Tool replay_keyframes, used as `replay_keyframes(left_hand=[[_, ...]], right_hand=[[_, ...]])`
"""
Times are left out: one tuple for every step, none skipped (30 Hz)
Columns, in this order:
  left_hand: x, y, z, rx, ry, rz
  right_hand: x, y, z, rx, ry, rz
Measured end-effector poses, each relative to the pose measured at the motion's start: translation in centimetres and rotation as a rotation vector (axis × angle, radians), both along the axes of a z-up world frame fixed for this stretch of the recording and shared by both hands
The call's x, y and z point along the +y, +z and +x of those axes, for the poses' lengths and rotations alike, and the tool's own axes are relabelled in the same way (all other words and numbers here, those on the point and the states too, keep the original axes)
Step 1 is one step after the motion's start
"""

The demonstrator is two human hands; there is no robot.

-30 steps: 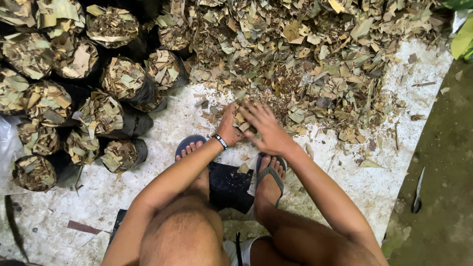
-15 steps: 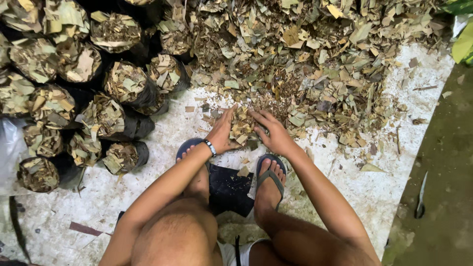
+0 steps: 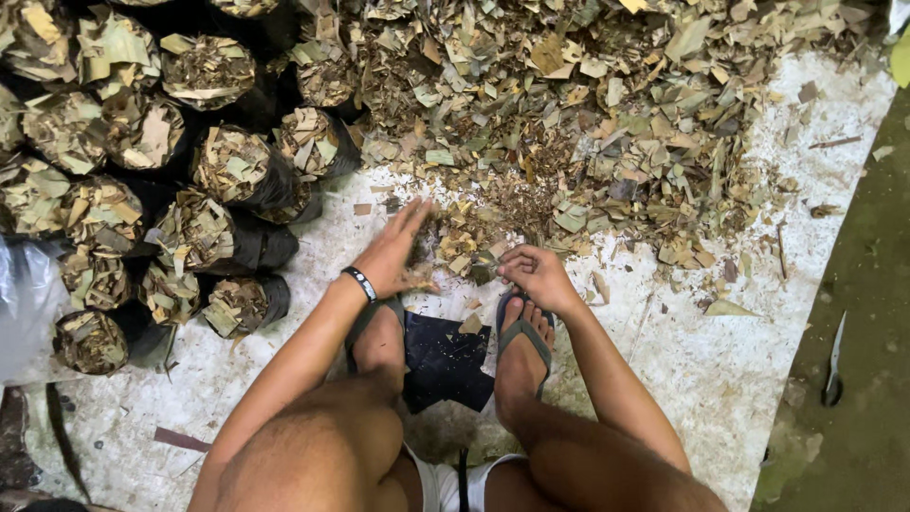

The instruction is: The person sits on the floor and packs dried leaf fragments into small black cylindrical containers. They scoop leaves from a large pile, press them into the containers, and place the filled containers aside. The process is repeated continuously.

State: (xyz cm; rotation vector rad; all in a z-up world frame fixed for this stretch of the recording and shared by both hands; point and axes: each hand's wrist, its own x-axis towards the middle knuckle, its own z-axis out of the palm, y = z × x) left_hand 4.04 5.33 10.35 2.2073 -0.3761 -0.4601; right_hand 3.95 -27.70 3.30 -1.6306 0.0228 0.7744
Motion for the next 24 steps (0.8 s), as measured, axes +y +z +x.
replay_keyframes(left_hand=[[-0.4,-0.1,-0.4,-0.032,-0.023,-0.046],[-0.7,-0.2,-0.6,-0.042,-0.024,-0.041],[-1.0,-0.3,-0.5,-0.061,-0.025,-0.035],[-1.1,-0.4,-0.3,-0.080,-0.027,-0.029],[-1.1,-0.4,-0.2,-0.073,-0.033,0.006],[-1.1,-0.5,-0.1,-0.066,-0.038,0.041],[-1.0,-0.6,-0.1,-0.057,-0.043,0.077],[-0.9,-0.8,0.0,-0.043,-0.046,0.059],[-0.9,-0.9,0.2,-0.031,-0.050,0.042],[-0.9,-1.1,0.3,-0.019,-0.055,0.025],[-0.9,-1.3,0.5,-0.027,-0.054,0.003],[-1.0,-1.5,0.6,-0.036,-0.054,-0.018],[-1.2,-1.7,0.9,-0.048,-0.053,-0.041],[-1.3,-2.0,1.1,-0.060,-0.050,-0.091],[-1.3,-2.2,1.1,-0.064,-0.050,-0.142],[-1.4,-2.5,1.0,-0.069,-0.050,-0.193],[-1.5,-2.7,0.9,-0.111,-0.048,-0.209],[-1.7,-3.0,0.8,-0.153,-0.046,-0.224],[-1.8,-3.1,0.8,-0.194,-0.045,-0.240],[-1.8,-3.2,0.8,-0.198,-0.055,-0.207],[-2.0,-3.3,0.8,-0.201,-0.063,-0.176],[-2.1,-3.4,0.8,-0.204,-0.072,-0.144],[-2.3,-3.4,0.9,-0.232,-0.085,-0.102],[-2.6,-3.4,1.0,-0.259,-0.098,-0.059]], right_hand=[[-0.4,-0.3,-0.1,-0.005,0.014,-0.043],[-0.9,-0.2,-0.2,-0.011,0.029,-0.086],[-1.7,0.3,0.2,-0.048,0.070,-0.143],[-3.0,1.3,0.8,-0.085,0.110,-0.199],[-4.0,2.5,1.3,-0.121,0.153,-0.258],[-4.5,3.5,1.7,-0.337,0.133,-0.393],[-4.9,4.5,1.9,-0.553,0.114,-0.524],[-4.9,5.3,2.2,-0.772,0.096,-0.651],[-4.1,5.5,2.4,-0.580,0.077,-0.551],[-3.0,5.4,2.5,-0.389,0.059,-0.449],[-1.9,5.1,2.7,-0.202,0.046,-0.342],[-0.5,4.5,2.3,-0.185,0.028,-0.297],[1.1,3.8,1.7,-0.171,0.009,-0.252],[2.1,3.1,1.3,-0.156,-0.009,-0.207],[2.7,2.5,0.9,-0.280,-0.037,-0.216],[3.3,1.9,0.5,-0.404,-0.064,-0.224],[3.6,1.5,0.3,-0.530,-0.089,-0.231],[3.8,1.2,-0.1,-0.480,-0.137,-0.238],[4.0,1.1,-0.4,-0.430,-0.186,-0.245],[4.1,1.1,-0.5,-0.379,-0.233,-0.251],[4.3,1.3,-0.5,-0.394,-0.259,-0.249],[4.4,1.5,-0.4,-0.409,-0.284,-0.248],[4.5,1.8,-0.3,-0.425,-0.312,-0.247],[4.5,2.3,-0.1,-0.521,-0.264,-0.295]])
